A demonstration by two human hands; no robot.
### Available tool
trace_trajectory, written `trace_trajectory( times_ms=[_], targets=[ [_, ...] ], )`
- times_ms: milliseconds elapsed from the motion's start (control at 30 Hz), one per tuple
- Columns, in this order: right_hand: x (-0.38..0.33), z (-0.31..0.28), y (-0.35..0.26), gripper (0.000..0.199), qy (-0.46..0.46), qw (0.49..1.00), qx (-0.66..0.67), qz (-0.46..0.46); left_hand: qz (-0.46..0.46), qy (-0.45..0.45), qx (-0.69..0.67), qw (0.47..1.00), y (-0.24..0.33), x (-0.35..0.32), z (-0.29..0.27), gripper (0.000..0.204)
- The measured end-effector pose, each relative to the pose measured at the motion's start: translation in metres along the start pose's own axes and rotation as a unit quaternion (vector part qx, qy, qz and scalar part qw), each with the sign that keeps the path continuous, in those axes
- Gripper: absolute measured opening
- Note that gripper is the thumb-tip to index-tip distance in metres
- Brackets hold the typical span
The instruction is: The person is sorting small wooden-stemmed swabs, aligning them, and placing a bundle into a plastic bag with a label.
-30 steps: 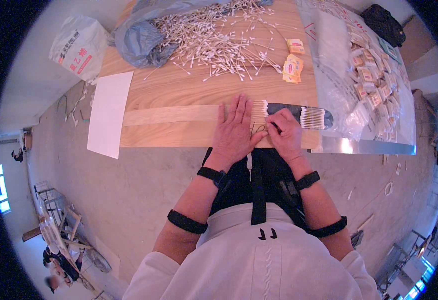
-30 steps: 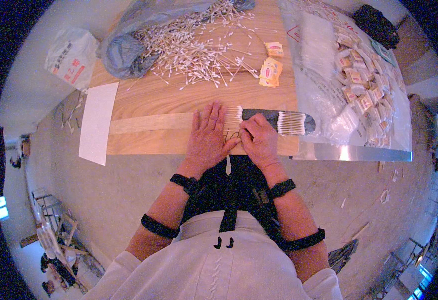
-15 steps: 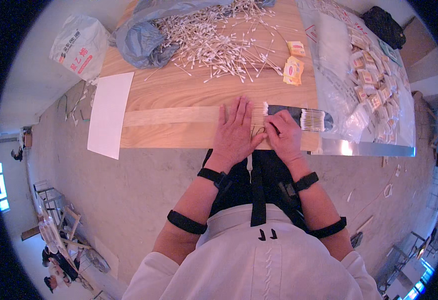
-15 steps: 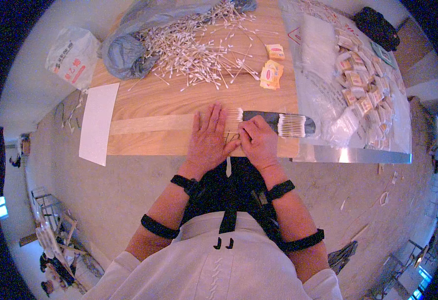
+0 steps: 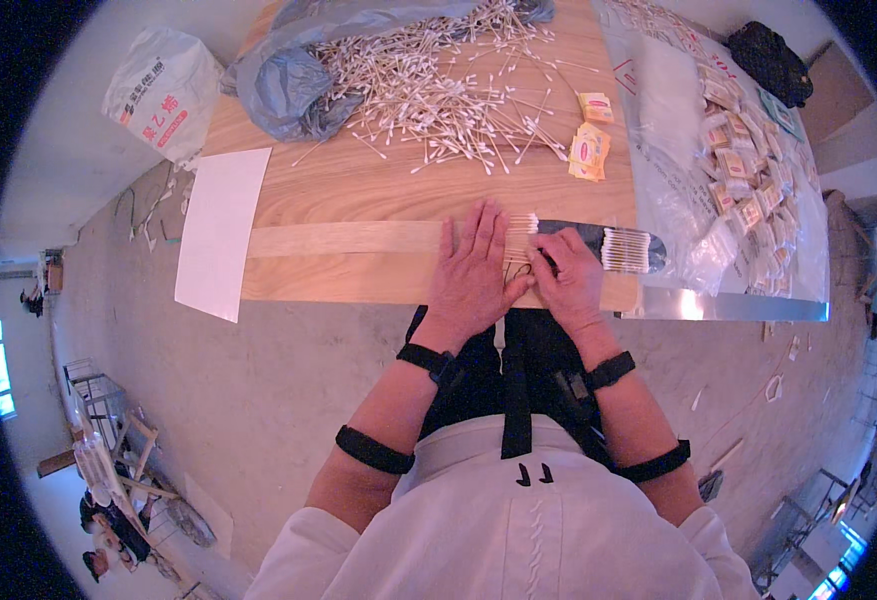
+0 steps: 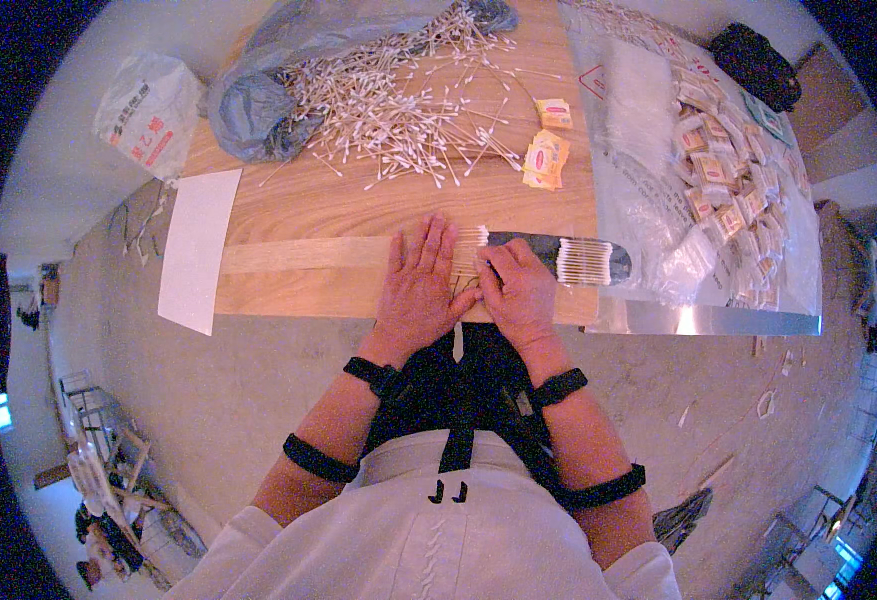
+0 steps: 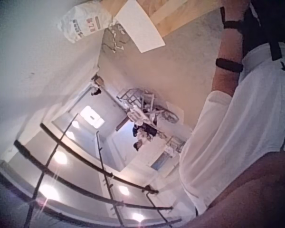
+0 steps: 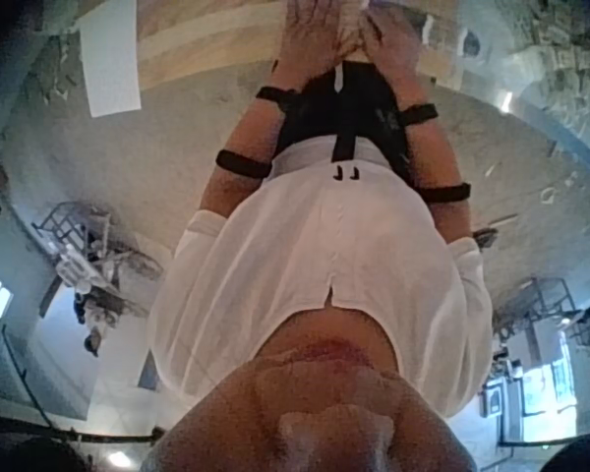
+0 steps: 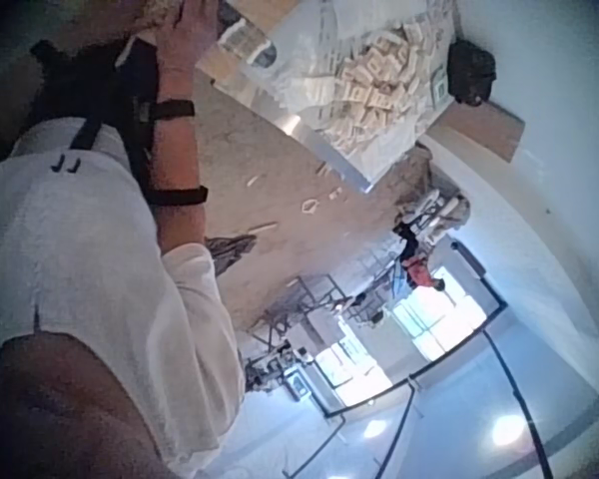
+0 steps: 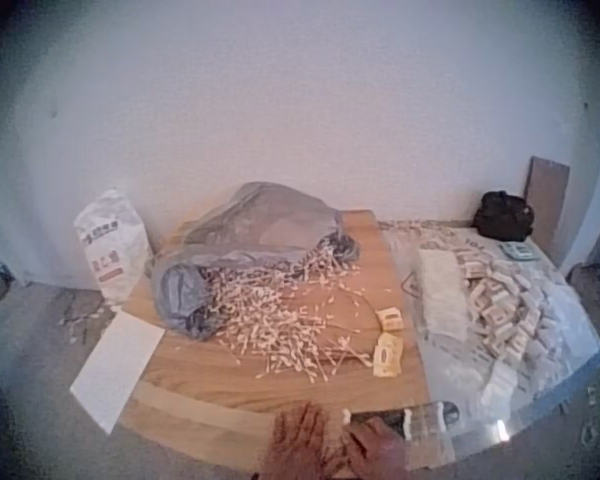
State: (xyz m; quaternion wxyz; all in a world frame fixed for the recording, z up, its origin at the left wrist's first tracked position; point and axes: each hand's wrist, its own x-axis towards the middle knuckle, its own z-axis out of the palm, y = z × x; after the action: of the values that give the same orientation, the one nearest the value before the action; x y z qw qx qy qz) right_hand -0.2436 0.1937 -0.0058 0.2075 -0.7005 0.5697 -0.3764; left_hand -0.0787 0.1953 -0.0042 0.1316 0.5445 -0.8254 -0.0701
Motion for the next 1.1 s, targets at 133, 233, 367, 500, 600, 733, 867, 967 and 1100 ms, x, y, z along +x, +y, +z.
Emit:
trace_trajectory(
  times_ms=[133,233,367,500,600,733,867,967,1100],
  targets=[
    [0.0007,-0.0015,-0.0037,0.021,-0.004,0.999,0.031,0.037,-0.004,-0.002,0.005,1.0,-0.0004,-0.0004,0.0033,0.087],
    [0.0027,-0.0005,-0.0028,0.022,0.001,0.999,0.015,0.035,-0.006,-0.001,0.003,1.0,0.0004,0.0001,0.0027,0.088],
    [0.004,0.0017,-0.0024,0.021,0.009,1.0,-0.017,0.017,-0.009,-0.006,0.005,1.0,0.0,0.0003,0.0019,0.088],
    [0.004,0.0022,0.0003,0.021,0.004,1.0,-0.023,0.005,-0.007,-0.006,-0.003,1.0,0.0008,0.001,0.0007,0.087],
    [0.0047,0.0004,-0.0019,0.023,0.002,1.0,-0.022,0.018,-0.003,0.0,0.002,1.0,0.0017,0.0016,-0.0013,0.085],
    [0.0054,0.0024,-0.0028,0.026,-0.001,0.999,-0.021,0.028,-0.005,-0.001,0.003,1.0,0.0008,0.0001,-0.0004,0.085],
    [0.0063,0.0041,-0.001,0.027,0.006,0.999,-0.031,0.014,-0.011,-0.001,-0.002,1.0,0.0008,-0.0001,0.0024,0.088],
    [0.0067,0.005,-0.0008,0.026,0.008,0.999,-0.043,0.01,-0.012,-0.007,-0.003,1.0,0.0001,-0.0003,0.003,0.088],
    [0.0072,0.005,-0.0014,0.025,0.005,0.998,-0.058,0.018,-0.005,-0.004,0.002,1.0,0.0001,-0.0002,0.0016,0.087]
  ],
)
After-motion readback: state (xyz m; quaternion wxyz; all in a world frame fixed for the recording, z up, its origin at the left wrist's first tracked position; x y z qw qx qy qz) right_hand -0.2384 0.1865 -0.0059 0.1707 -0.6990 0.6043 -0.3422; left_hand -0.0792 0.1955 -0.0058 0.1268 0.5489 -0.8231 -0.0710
